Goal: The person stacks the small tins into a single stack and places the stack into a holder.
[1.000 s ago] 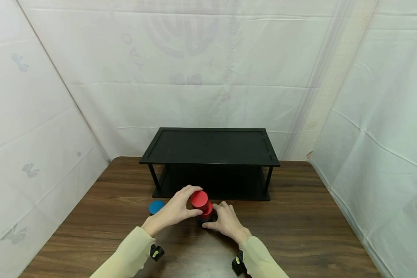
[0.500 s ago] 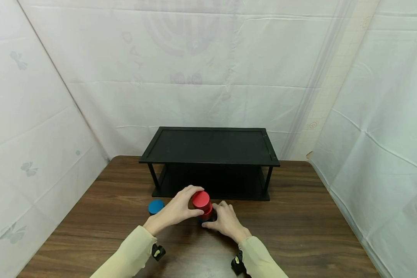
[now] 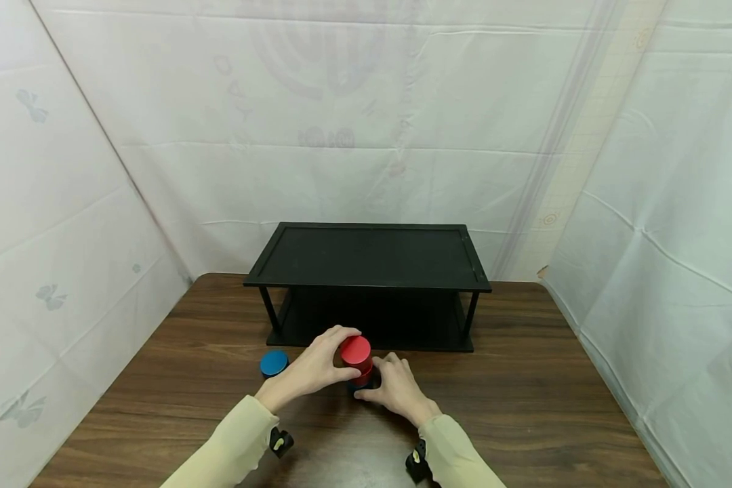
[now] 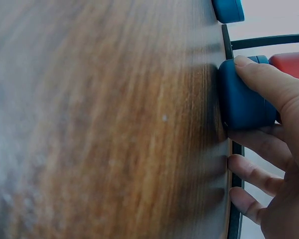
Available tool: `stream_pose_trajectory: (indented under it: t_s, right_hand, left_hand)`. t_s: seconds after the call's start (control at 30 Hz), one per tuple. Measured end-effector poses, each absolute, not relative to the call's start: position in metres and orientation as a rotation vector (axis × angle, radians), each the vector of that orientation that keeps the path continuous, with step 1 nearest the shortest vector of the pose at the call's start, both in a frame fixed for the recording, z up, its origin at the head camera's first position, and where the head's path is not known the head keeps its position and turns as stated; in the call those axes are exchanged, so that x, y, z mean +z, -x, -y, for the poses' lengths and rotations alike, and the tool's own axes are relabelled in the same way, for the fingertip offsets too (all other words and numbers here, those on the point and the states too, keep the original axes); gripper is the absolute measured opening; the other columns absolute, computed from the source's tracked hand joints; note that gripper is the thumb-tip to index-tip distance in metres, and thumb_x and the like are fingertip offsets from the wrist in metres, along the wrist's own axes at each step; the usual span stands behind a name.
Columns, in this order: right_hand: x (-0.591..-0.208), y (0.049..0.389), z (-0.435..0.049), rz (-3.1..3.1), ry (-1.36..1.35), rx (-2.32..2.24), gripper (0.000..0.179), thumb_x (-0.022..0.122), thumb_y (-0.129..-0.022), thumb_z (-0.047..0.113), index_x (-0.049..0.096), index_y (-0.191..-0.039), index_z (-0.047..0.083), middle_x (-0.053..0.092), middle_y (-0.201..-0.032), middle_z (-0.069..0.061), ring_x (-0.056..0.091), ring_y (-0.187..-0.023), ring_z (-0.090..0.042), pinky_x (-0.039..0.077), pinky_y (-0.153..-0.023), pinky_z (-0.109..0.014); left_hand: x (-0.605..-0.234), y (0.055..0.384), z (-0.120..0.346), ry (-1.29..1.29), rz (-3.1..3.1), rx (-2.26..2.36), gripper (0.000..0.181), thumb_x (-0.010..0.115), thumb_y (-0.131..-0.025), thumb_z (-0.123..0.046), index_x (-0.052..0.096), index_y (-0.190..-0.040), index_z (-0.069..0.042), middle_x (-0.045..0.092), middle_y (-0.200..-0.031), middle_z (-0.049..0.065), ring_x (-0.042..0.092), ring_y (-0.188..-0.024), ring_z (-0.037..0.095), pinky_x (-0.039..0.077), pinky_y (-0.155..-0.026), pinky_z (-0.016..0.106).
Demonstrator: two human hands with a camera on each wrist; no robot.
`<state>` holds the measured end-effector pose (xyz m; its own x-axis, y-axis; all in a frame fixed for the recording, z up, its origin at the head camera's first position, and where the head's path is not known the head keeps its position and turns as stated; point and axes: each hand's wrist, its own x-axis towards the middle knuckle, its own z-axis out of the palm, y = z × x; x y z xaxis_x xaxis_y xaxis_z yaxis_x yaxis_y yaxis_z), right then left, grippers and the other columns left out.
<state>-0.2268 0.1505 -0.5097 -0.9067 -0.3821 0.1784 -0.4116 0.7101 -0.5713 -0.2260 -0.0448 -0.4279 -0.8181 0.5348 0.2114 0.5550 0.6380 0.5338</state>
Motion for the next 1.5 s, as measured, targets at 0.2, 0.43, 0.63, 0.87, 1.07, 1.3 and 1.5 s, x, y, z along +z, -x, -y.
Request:
stream_pose_trajectory:
  t_s: [0.2,0.43,0.63,0.87,1.07,1.3,1.5]
  right_hand:
    - [-0.5095,0.2255,-0.1502,2.860,-0.663,0.961,0.051,0.080,-0.075,0.044,0.065,-0.118,0.020,0.059,-0.089,0.007,0.045,-0.087,-0.013,0.034,-0.079,-0.032]
    - [-0.5092,0.2258,-0.1500,2.856,-0.658,0.949,0.051,0.080,-0.075,0.043,0.066,-0.117,0.020,0.059,-0.088,0.009,0.045,-0.087,-0.012,0.033,-0.080,-0.032]
    - [-0.5083,0.2260,-0.1504,2.861,-0.657,0.949,0.051,0.080,-0.075,0.044,0.066,-0.118,0.019,0.059,-0.088,0.008,0.045,-0.087,-0.012,0.033,-0.080,-0.032]
    - [-0.5085,0.2259,-0.1507,2.859,-0.659,0.957,0.050,0.080,-0.075,0.043,0.066,-0.116,0.019,0.059,-0.088,0.008,0.046,-0.087,-0.012,0.033,-0.080,-0.033]
    - [-0.5087,0.2259,-0.1505,2.862,-0.655,0.952,0.049,0.080,-0.075,0.044,0.066,-0.115,0.020,0.059,-0.088,0.008,0.046,-0.086,-0.012,0.033,-0.080,-0.033]
    - [-0.5090,0.2259,-0.1501,2.861,-0.650,0.943,0.049,0.080,-0.075,0.044,0.066,-0.115,0.020,0.059,-0.089,0.008,0.046,-0.086,-0.012,0.034,-0.080,-0.032]
    - [-0.5091,0.2260,-0.1498,2.858,-0.653,0.941,0.049,0.080,-0.075,0.044,0.066,-0.115,0.020,0.059,-0.088,0.008,0.045,-0.086,-0.011,0.033,-0.080,-0.032]
  left_hand:
    - [-0.4287,0.2259,0.0441,0.936,2.817,-0.921,0.061,0.077,-0.082,-0.027,0.050,-0.134,-0.013,0.057,-0.124,0.003,0.055,-0.106,0.016,0.054,-0.089,0.032]
    - [-0.4301,0.2269,0.0436,0.932,2.827,-0.908,0.061,0.077,-0.082,-0.028,0.050,-0.134,-0.012,0.057,-0.122,0.003,0.055,-0.104,0.016,0.054,-0.089,0.031]
    - [-0.4309,0.2279,0.0435,0.934,2.825,-0.912,0.061,0.076,-0.082,-0.029,0.049,-0.134,-0.012,0.057,-0.124,0.003,0.055,-0.105,0.016,0.054,-0.089,0.031]
    - [-0.4310,0.2285,0.0431,0.944,2.828,-0.920,0.061,0.076,-0.082,-0.029,0.049,-0.135,-0.011,0.057,-0.122,0.004,0.056,-0.104,0.017,0.054,-0.088,0.033]
    - [-0.4306,0.2280,0.0419,0.937,2.840,-0.919,0.061,0.076,-0.082,-0.029,0.050,-0.134,-0.010,0.057,-0.122,0.004,0.056,-0.104,0.017,0.054,-0.088,0.033]
    - [-0.4303,0.2281,0.0414,0.937,2.844,-0.920,0.061,0.076,-0.082,-0.029,0.050,-0.134,-0.011,0.057,-0.122,0.003,0.056,-0.104,0.017,0.054,-0.088,0.033]
    - [-0.4312,0.2288,0.0415,0.936,2.847,-0.929,0.061,0.077,-0.082,-0.029,0.050,-0.134,-0.011,0.057,-0.123,0.004,0.056,-0.103,0.016,0.054,-0.088,0.032]
